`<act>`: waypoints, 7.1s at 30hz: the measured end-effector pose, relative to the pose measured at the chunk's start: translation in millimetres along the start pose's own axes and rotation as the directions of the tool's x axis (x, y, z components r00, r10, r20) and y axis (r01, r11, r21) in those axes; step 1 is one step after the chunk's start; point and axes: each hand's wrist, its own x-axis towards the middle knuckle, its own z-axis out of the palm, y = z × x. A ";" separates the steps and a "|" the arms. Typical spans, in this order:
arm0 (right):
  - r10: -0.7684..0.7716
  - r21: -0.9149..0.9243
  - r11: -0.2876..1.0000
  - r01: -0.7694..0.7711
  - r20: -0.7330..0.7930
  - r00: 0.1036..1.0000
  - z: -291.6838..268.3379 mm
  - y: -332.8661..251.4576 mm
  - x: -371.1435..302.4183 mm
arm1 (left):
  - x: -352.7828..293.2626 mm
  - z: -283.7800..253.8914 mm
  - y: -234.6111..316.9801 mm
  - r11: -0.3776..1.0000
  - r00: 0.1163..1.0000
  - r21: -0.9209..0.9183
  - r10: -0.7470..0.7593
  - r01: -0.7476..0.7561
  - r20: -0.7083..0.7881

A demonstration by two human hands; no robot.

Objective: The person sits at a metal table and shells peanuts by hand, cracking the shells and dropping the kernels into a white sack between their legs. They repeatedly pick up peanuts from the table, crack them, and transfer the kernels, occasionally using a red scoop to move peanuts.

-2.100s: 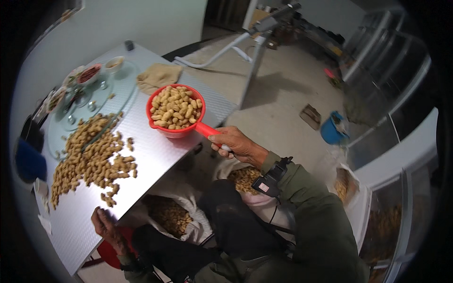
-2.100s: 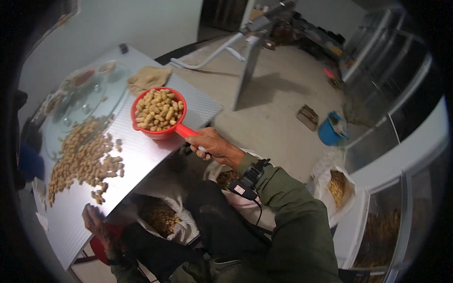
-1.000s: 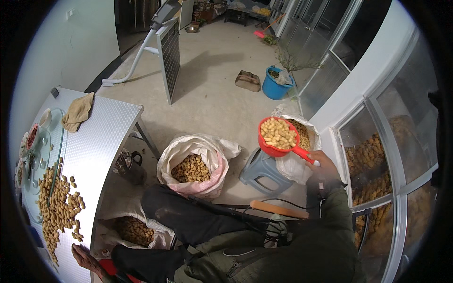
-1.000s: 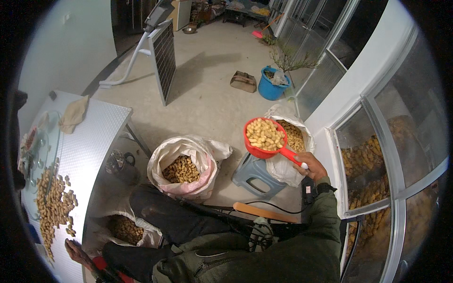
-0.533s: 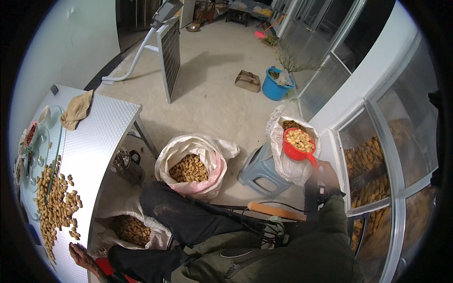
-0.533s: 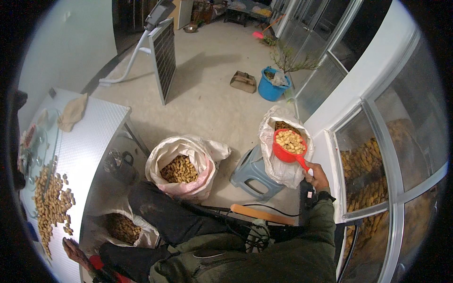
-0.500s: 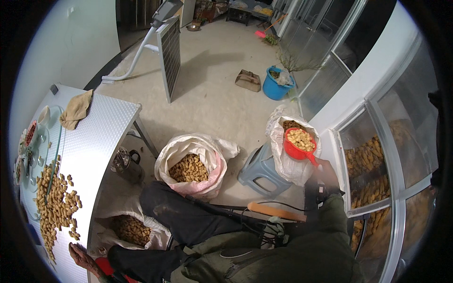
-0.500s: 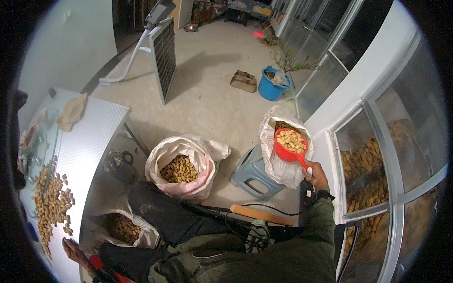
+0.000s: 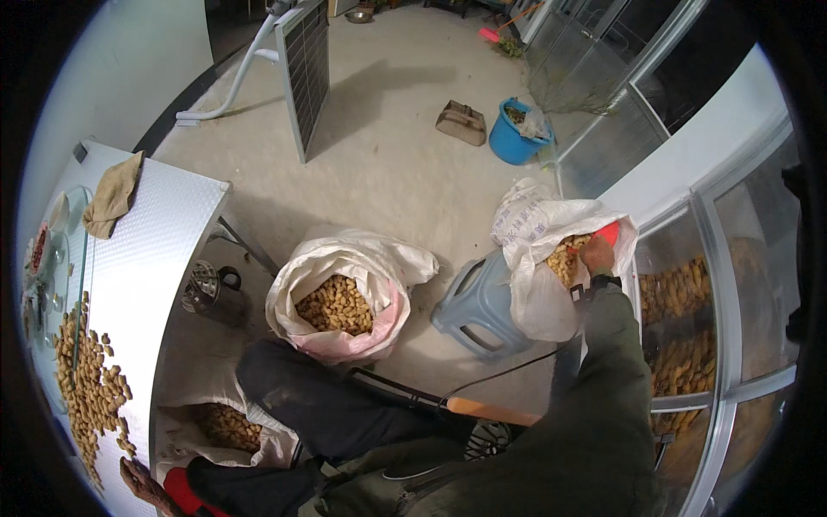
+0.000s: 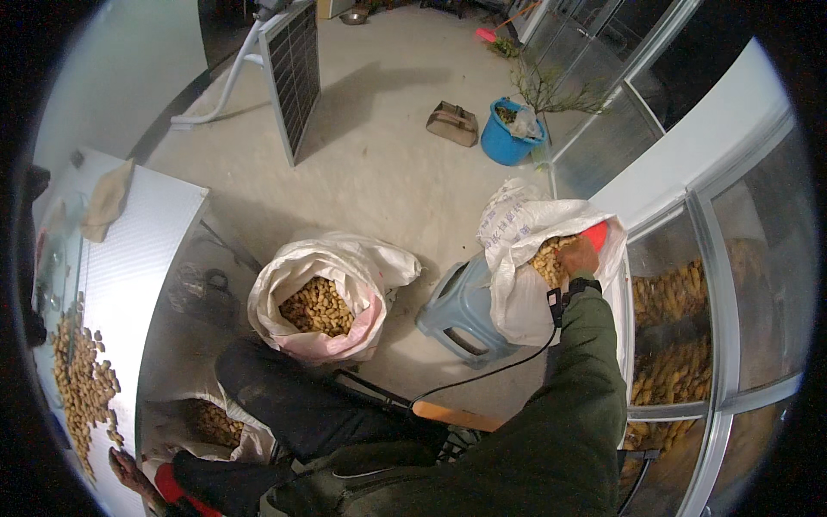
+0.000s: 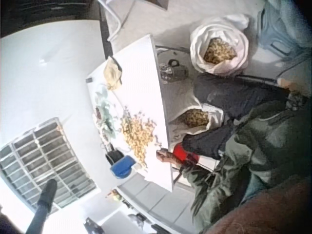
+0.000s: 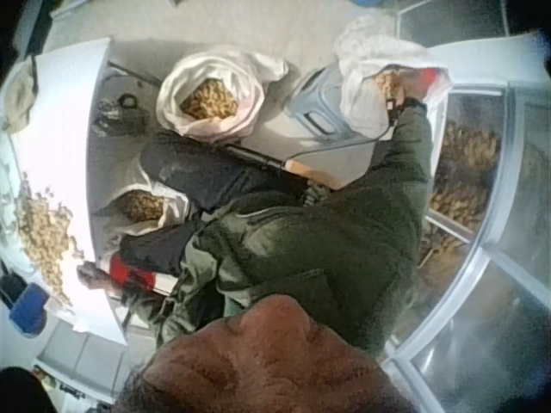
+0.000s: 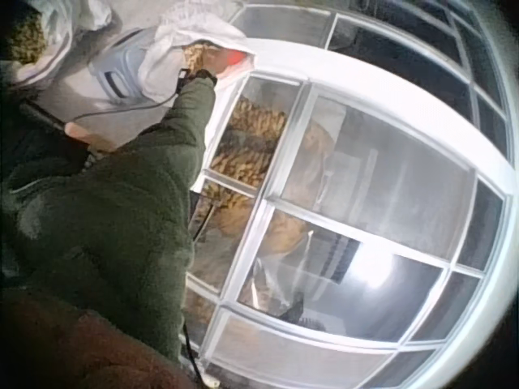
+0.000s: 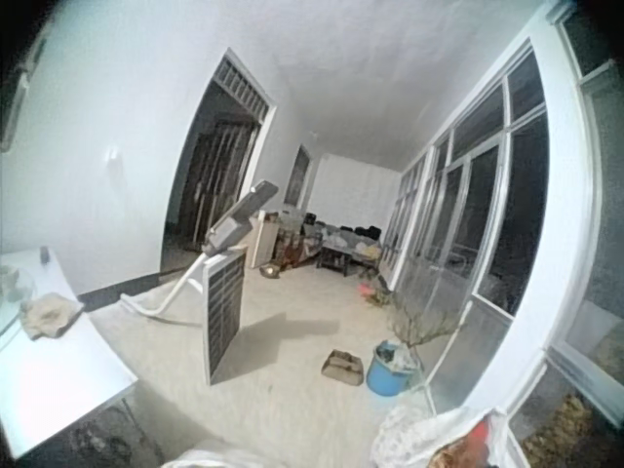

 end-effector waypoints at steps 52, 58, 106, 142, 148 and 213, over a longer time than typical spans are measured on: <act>-0.857 0.954 0.242 -0.176 0.296 0.422 -191.2 -335.3 -304.5 | -53.6 50.6 124.6 0.838 0.930 0.441 0.368 -0.322 -0.019; -0.966 0.963 0.217 -0.163 0.236 0.108 -191.2 -503.9 -399.2 | -54.9 53.2 126.3 0.810 0.908 0.473 0.416 -0.347 -0.046; 0.064 0.218 0.814 0.539 0.888 -0.455 -85.5 -264.1 -417.1 | -55.3 41.3 149.2 0.897 0.932 0.279 0.362 -0.344 -0.014; 0.007 0.191 0.831 0.522 0.935 -0.353 -76.1 -314.8 -419.1 | -53.8 42.4 152.2 0.912 0.951 0.282 0.310 -0.298 0.002; 0.010 0.185 0.837 0.515 0.936 -0.352 -73.8 -320.5 -423.3 | -51.8 45.3 151.6 0.906 0.944 0.287 0.328 -0.311 -0.012; -0.820 0.625 -0.571 0.533 -0.404 -0.405 -129.9 -707.5 -671.1 | -33.1 68.0 145.9 0.927 0.974 0.314 0.224 -0.205 -0.023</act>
